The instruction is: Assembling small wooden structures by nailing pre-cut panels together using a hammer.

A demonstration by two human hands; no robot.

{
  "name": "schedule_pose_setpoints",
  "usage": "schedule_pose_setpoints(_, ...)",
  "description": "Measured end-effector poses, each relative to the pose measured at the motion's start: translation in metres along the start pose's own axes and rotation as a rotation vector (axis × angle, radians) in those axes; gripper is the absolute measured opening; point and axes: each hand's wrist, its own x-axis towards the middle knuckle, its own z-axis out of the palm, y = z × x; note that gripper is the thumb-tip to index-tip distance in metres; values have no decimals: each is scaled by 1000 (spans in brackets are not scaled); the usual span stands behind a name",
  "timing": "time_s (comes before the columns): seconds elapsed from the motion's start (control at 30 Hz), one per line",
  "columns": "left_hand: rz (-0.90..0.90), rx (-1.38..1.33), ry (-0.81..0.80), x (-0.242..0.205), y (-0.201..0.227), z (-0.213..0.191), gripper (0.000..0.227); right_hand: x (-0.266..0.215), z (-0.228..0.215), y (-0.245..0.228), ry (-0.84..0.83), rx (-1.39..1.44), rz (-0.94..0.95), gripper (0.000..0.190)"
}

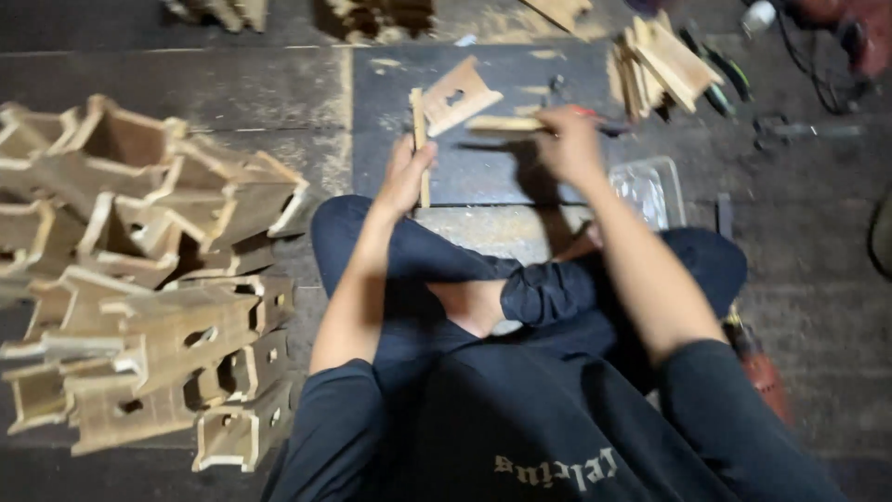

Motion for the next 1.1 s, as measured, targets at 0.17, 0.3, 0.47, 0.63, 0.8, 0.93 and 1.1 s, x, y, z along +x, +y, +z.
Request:
schedule_pose_setpoints(0.17, 94, 646, -89, 2, 65, 34, 59, -40, 82, 39, -100, 125, 171, 36)
schedule_pose_setpoints(0.3, 94, 1024, -303, 28, 45, 69, 62, -45, 73, 34, -46, 252, 260, 61)
schedule_pose_setpoints(0.47, 148, 1094, -343, 34, 40, 87, 48, -51, 54, 21, -47, 457, 316, 66)
schedule_pose_setpoints(0.63, 77, 905, -246, 27, 17, 90, 42, -56, 50, 25, 21, 394, 281, 36)
schedule_pose_setpoints(0.8, 104, 712, -224, 30, 10, 84, 42, -49, 58, 26, 55, 333, 294, 40)
schedule_pose_setpoints(0.93, 156, 648, -246, 47, -14, 82, 46, -45, 49, 13, 84, 398, 229, 51)
schedule_pose_setpoints(1.1, 120, 687, -145, 41, 11, 89, 45, -47, 49, 6, 97, 470, 277, 64)
